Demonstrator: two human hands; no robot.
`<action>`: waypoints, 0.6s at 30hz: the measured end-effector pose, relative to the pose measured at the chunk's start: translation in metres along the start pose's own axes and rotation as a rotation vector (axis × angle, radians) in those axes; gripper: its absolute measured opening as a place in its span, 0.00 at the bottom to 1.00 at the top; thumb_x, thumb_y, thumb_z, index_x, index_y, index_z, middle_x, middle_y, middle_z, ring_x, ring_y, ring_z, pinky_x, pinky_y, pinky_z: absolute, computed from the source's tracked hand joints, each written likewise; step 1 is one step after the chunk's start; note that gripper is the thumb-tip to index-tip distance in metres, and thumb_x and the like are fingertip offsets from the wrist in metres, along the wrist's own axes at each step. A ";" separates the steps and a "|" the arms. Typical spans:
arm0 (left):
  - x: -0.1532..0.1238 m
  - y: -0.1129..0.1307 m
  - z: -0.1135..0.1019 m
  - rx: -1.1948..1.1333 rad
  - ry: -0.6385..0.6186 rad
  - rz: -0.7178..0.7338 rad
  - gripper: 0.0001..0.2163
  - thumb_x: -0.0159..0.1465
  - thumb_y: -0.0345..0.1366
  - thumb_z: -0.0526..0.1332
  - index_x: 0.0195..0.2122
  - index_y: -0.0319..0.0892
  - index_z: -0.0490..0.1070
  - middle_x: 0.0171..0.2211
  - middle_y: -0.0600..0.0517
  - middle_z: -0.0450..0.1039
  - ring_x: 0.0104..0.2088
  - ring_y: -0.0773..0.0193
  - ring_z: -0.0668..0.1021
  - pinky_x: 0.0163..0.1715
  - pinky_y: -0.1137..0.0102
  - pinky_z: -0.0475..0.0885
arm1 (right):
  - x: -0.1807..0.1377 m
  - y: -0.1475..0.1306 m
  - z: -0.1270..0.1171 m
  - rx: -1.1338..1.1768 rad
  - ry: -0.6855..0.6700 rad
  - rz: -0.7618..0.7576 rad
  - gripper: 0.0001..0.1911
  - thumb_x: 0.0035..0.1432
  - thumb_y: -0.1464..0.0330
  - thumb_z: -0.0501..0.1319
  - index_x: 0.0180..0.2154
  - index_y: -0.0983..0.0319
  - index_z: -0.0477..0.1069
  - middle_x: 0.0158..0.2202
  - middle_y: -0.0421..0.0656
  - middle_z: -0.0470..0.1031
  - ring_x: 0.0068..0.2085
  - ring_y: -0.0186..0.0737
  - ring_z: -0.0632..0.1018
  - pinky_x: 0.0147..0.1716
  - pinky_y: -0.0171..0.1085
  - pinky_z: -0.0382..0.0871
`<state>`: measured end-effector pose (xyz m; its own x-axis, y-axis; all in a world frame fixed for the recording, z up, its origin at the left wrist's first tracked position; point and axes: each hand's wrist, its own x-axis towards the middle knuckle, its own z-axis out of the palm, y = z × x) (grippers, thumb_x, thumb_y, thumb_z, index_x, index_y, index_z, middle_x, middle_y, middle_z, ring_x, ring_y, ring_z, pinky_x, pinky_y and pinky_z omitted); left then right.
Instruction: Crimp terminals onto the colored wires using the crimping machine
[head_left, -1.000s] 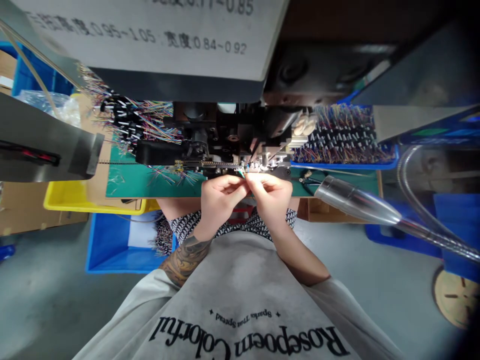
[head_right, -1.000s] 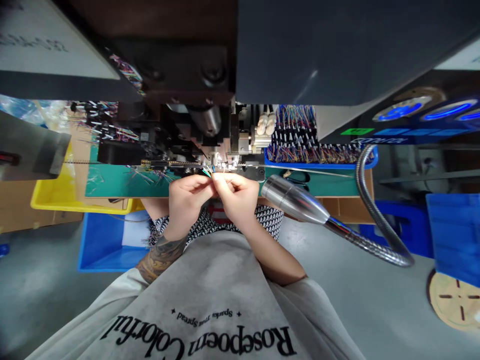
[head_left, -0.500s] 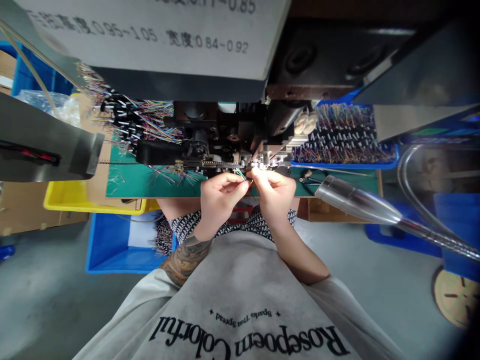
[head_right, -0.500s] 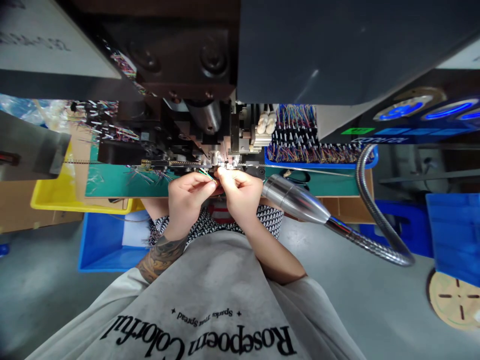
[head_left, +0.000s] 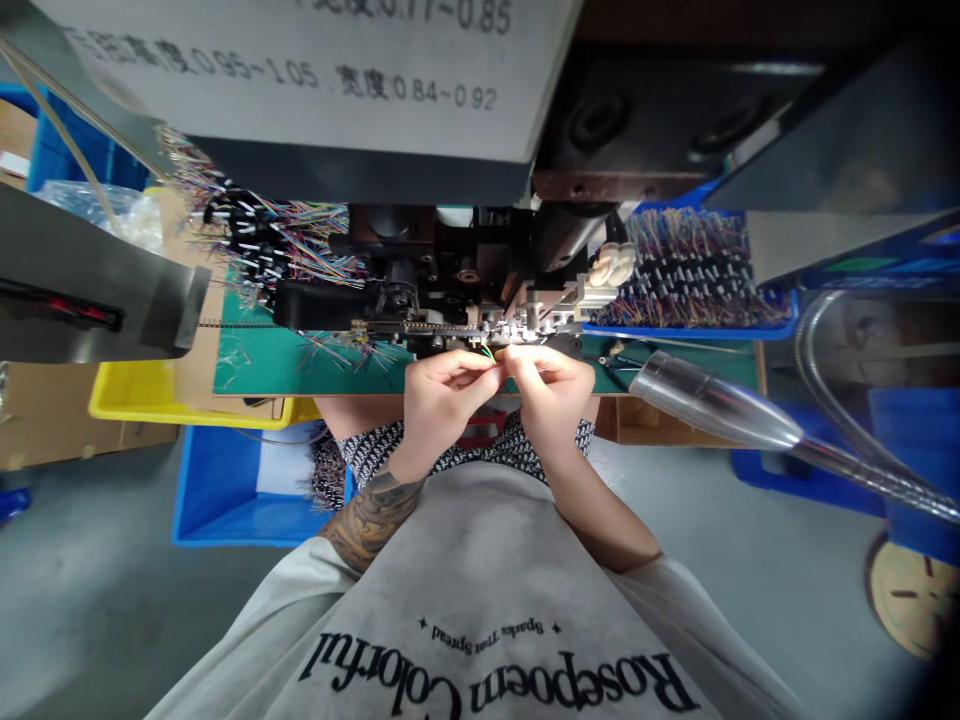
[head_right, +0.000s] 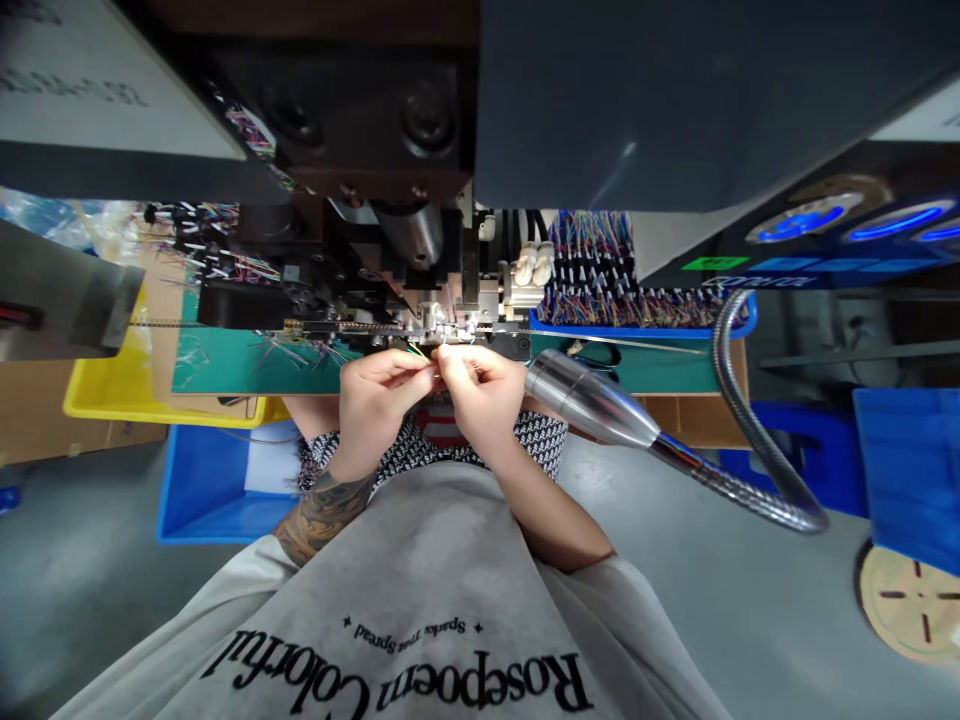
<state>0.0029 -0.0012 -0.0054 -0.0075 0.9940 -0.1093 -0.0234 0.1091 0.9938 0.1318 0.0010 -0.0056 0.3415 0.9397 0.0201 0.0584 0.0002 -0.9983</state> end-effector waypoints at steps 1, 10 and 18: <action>0.000 0.001 0.000 -0.001 0.001 0.006 0.07 0.59 0.40 0.74 0.33 0.42 0.82 0.31 0.51 0.84 0.31 0.62 0.85 0.31 0.70 0.82 | 0.001 0.000 0.001 0.005 0.009 0.010 0.11 0.58 0.62 0.68 0.27 0.60 0.83 0.22 0.39 0.77 0.25 0.34 0.74 0.28 0.37 0.72; 0.003 0.006 0.002 0.003 0.024 0.026 0.06 0.59 0.38 0.73 0.31 0.42 0.80 0.30 0.51 0.84 0.32 0.61 0.86 0.34 0.69 0.84 | 0.005 -0.001 0.003 0.002 -0.012 0.047 0.15 0.60 0.60 0.68 0.24 0.59 0.79 0.19 0.37 0.69 0.23 0.32 0.67 0.25 0.36 0.63; 0.002 0.001 0.000 -0.024 0.010 -0.012 0.07 0.58 0.39 0.74 0.33 0.42 0.82 0.31 0.50 0.85 0.32 0.60 0.86 0.34 0.68 0.84 | 0.002 0.004 -0.001 0.088 -0.107 0.032 0.09 0.59 0.63 0.69 0.30 0.59 0.84 0.23 0.38 0.77 0.25 0.33 0.73 0.26 0.35 0.68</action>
<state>0.0025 0.0008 -0.0049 -0.0174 0.9925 -0.1213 -0.0478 0.1203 0.9916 0.1338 0.0023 -0.0095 0.2399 0.9707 -0.0135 -0.0351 -0.0052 -0.9994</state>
